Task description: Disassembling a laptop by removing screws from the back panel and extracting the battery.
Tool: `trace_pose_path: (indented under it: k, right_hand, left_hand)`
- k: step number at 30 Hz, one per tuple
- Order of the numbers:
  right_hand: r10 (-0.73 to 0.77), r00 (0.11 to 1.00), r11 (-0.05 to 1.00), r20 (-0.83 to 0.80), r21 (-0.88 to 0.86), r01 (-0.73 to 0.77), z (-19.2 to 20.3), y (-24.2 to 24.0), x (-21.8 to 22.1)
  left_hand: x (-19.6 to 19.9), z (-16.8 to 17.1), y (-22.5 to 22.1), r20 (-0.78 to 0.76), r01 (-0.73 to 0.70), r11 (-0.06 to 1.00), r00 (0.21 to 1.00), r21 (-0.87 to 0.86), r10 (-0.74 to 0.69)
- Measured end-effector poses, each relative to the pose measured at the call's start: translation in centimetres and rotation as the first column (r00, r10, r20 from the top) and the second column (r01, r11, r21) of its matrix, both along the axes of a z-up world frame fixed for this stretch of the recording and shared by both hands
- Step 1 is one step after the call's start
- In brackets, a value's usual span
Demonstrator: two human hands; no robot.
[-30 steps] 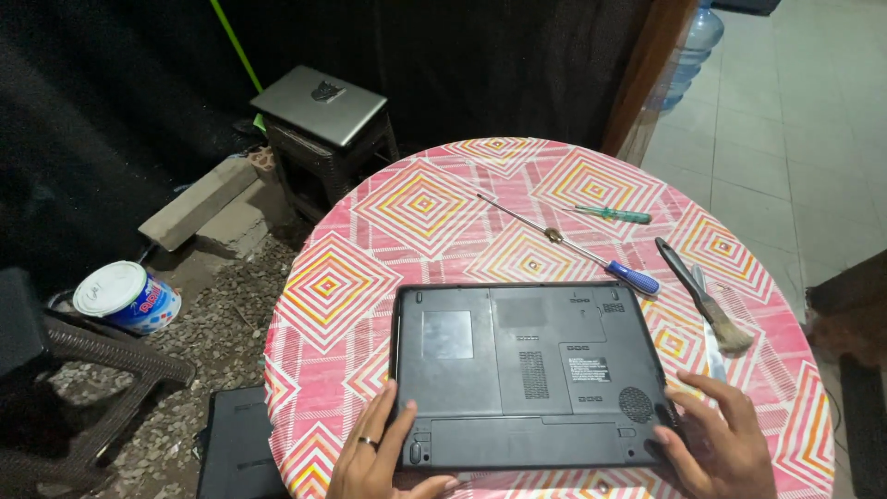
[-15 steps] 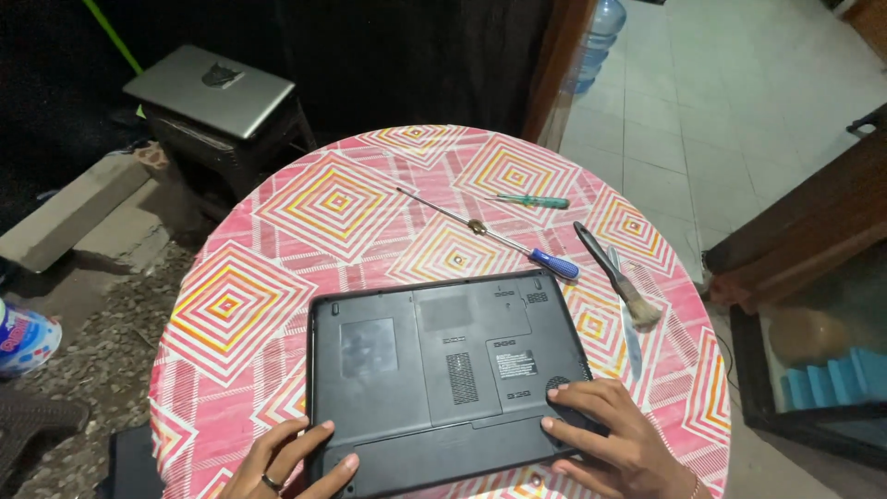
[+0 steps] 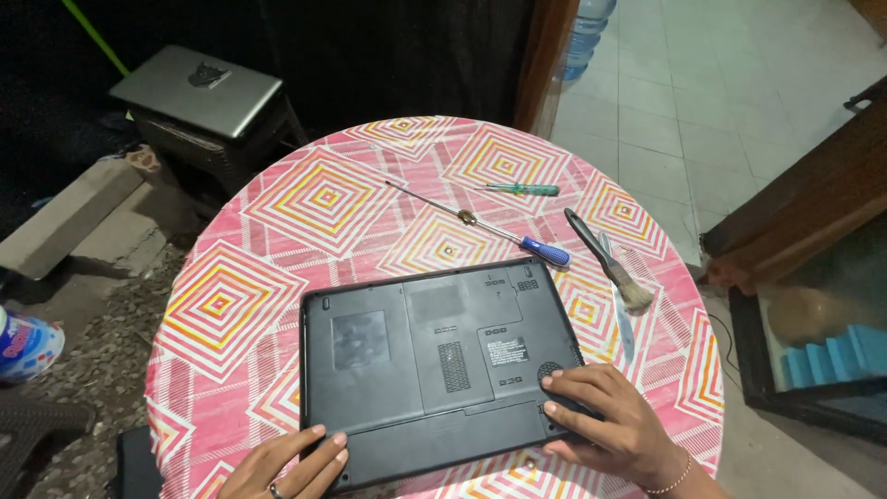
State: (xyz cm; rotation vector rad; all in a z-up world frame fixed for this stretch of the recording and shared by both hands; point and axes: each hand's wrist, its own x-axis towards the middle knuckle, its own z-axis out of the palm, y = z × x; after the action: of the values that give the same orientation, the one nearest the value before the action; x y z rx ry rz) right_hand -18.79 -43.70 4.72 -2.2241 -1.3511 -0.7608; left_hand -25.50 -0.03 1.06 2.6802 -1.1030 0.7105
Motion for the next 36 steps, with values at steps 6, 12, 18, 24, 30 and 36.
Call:
trace_pose_path:
  k: [6, 12, 18, 24, 30, 36]
  right_hand:
    - [-0.046, 0.996, 0.998, -0.075, -0.033, 0.044, -0.5, -0.3, -0.9]
    - [-0.045, 0.992, 0.998, -0.118, -0.057, 0.038, -0.5, -0.9, -0.9]
    - [-0.055, 0.995, 0.992, -0.082, -0.117, 0.045, -0.2, -0.7, -1.0]
    - [-0.049, 0.996, 0.995, -0.078, -0.089, 0.042, -1.1, -1.1, -0.4]
    - [-0.082, 0.992, 0.991, -0.098, -0.111, 0.071, -2.7, -2.1, 0.1]
    - [0.038, 0.982, 0.961, -0.187, -0.264, -0.087, -2.3, -3.3, 2.9]
  left_hand:
    - [-0.9, -1.5, -0.1, 0.012, -0.079, 0.978, 0.996, -0.194, 0.083]
    - [-0.4, -3.1, 0.3, 0.003, -0.159, 0.944, 0.986, -0.291, 0.167]
    - [1.1, -1.4, 0.6, -0.009, 0.056, 0.975, 0.998, -0.215, -0.059]
    - [0.5, 0.4, 0.4, -0.157, 0.092, 0.942, 0.976, -0.323, -0.149]
    - [0.6, 0.5, 0.7, -0.253, 0.058, 0.849, 0.942, -0.525, -0.221]
    - [2.2, 3.1, 0.8, -0.228, 0.18, 0.936, 0.94, -0.304, -0.255]
